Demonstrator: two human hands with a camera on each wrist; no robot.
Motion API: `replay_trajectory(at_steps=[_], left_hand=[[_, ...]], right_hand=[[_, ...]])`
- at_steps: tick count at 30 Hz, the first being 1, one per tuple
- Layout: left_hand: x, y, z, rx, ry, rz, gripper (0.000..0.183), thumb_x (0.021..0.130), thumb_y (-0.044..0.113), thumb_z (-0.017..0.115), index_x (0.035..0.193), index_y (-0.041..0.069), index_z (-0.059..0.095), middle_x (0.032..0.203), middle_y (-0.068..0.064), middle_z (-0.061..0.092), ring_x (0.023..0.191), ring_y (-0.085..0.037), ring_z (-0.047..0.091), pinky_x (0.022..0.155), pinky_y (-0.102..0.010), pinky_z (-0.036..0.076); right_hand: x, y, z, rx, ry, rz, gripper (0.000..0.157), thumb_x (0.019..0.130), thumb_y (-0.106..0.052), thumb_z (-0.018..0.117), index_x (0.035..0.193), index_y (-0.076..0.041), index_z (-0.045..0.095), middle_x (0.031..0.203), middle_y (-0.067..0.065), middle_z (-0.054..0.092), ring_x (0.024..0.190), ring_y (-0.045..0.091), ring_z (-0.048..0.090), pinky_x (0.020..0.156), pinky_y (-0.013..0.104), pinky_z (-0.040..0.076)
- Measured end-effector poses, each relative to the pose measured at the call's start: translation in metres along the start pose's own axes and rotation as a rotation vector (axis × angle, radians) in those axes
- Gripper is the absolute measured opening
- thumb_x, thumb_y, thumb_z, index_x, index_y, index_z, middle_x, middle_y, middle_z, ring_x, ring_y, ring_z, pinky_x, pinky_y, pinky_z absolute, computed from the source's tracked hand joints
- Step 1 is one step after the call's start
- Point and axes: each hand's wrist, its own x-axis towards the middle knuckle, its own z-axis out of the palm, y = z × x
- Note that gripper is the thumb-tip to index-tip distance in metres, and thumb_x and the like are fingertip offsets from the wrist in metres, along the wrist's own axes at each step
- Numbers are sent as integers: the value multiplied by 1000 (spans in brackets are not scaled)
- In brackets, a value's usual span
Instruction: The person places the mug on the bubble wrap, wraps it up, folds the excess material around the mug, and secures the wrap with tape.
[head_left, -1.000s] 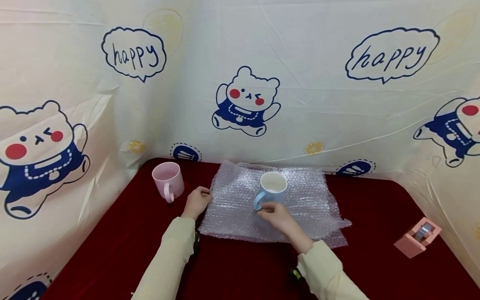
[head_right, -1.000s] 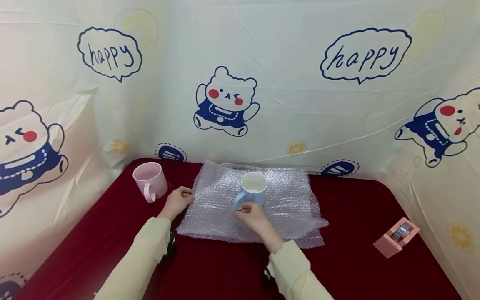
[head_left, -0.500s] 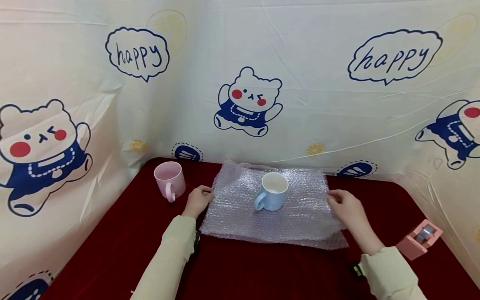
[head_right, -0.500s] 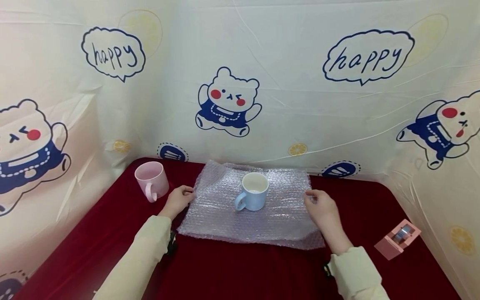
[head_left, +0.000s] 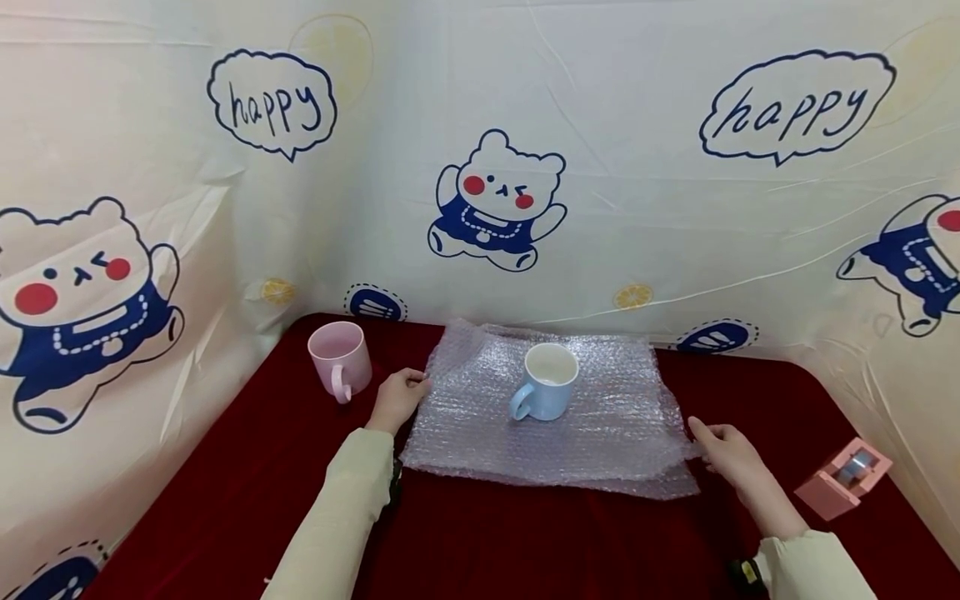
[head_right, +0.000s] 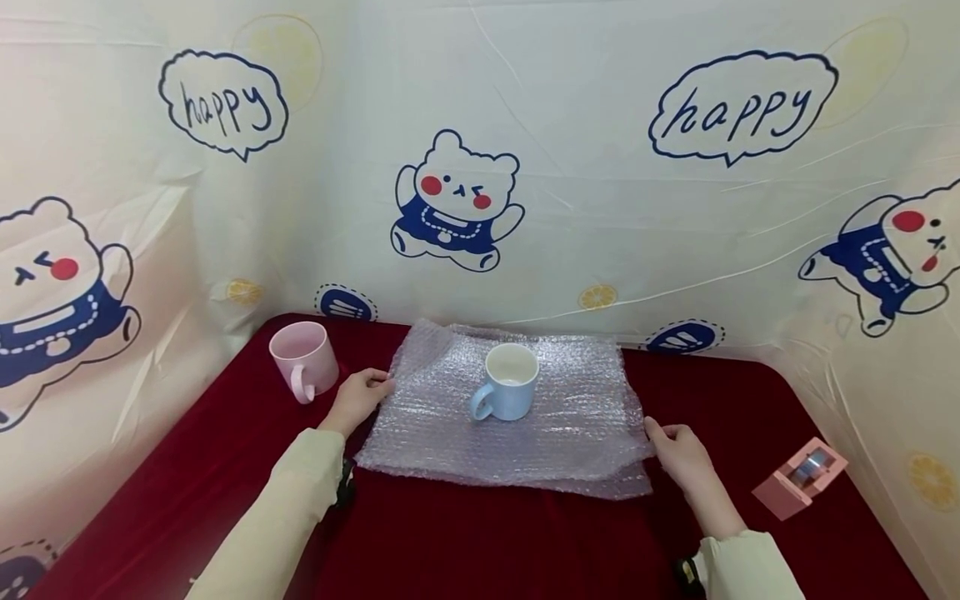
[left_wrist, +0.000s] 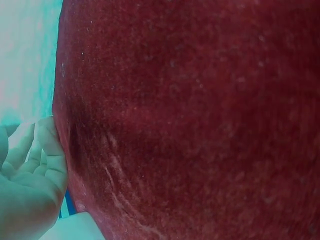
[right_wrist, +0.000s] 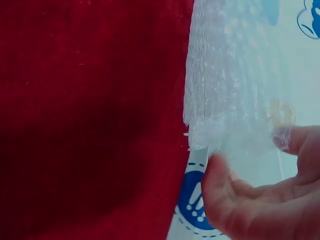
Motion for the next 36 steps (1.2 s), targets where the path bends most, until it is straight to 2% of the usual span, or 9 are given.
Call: replay_trajectory(at_steps=[3, 5, 7, 10, 14, 23, 29, 32, 36], left_hand=[[0, 0, 1, -5, -1, -10, 36, 97, 22, 55, 121, -3, 60, 111, -21, 65, 98, -28, 62, 85, -40, 51], [0, 0, 1, -2, 6, -8, 35, 97, 22, 55, 120, -3, 60, 111, -21, 65, 97, -28, 62, 85, -40, 51], [0, 1, 1, -1, 16, -1, 33, 97, 21, 55, 119, -3, 61, 110, -21, 66, 97, -28, 62, 84, -39, 51], [0, 1, 1, -6, 31, 11, 31, 97, 18, 55, 118, -3, 62, 109, -21, 66, 93, -28, 62, 81, -37, 51], [-1, 3, 0, -18, 43, 10, 28, 97, 17, 55, 115, -3, 64, 105, -21, 67, 88, -26, 62, 75, -33, 51], [-1, 4, 0, -12, 48, -2, 27, 97, 18, 54, 112, -1, 65, 103, -19, 67, 87, -25, 62, 74, -33, 50], [0, 4, 0, -5, 50, 2, 27, 97, 17, 54, 112, -2, 64, 103, -19, 67, 87, -25, 62, 75, -34, 50], [3, 3, 0, 1, 49, 0, 28, 97, 18, 54, 113, -2, 64, 103, -19, 67, 88, -25, 62, 76, -34, 50], [3, 3, 0, 7, 44, 1, 27, 97, 19, 54, 113, -1, 65, 104, -19, 67, 88, -25, 61, 77, -35, 50]], right_hand=[[0, 5, -1, 103, -71, 5, 66, 102, -39, 38, 126, 22, 39, 98, 21, 62, 80, 18, 61, 73, 28, 55], [1, 8, -3, 214, -123, 15, 55, 101, -31, 45, 123, 19, 44, 88, 3, 64, 75, 7, 60, 69, 21, 54], [1, 10, -5, 333, -161, 25, 43, 99, -24, 50, 119, 14, 49, 83, -7, 64, 74, 2, 62, 69, 18, 54], [1, 12, -8, 483, -198, 27, 26, 97, -16, 54, 111, 6, 57, 81, -11, 66, 75, -1, 65, 72, 17, 55], [0, 13, -12, 594, -248, 8, 11, 97, -13, 55, 101, -5, 61, 82, -9, 67, 77, 0, 67, 75, 18, 56], [-2, 10, -19, 559, -305, -48, 9, 96, -20, 57, 93, -13, 61, 86, -9, 68, 82, 0, 69, 79, 18, 55], [-2, -1, -18, 564, -314, -113, 12, 100, -19, 50, 94, -13, 58, 88, -8, 66, 85, 1, 68, 80, 18, 55], [-2, -13, -16, 591, -299, -163, 12, 101, -18, 46, 97, -12, 55, 89, -8, 64, 86, 1, 67, 80, 19, 55], [-3, -36, -10, 632, -226, -225, 12, 102, -17, 44, 94, -12, 53, 84, -8, 57, 84, 0, 64, 79, 18, 55]])
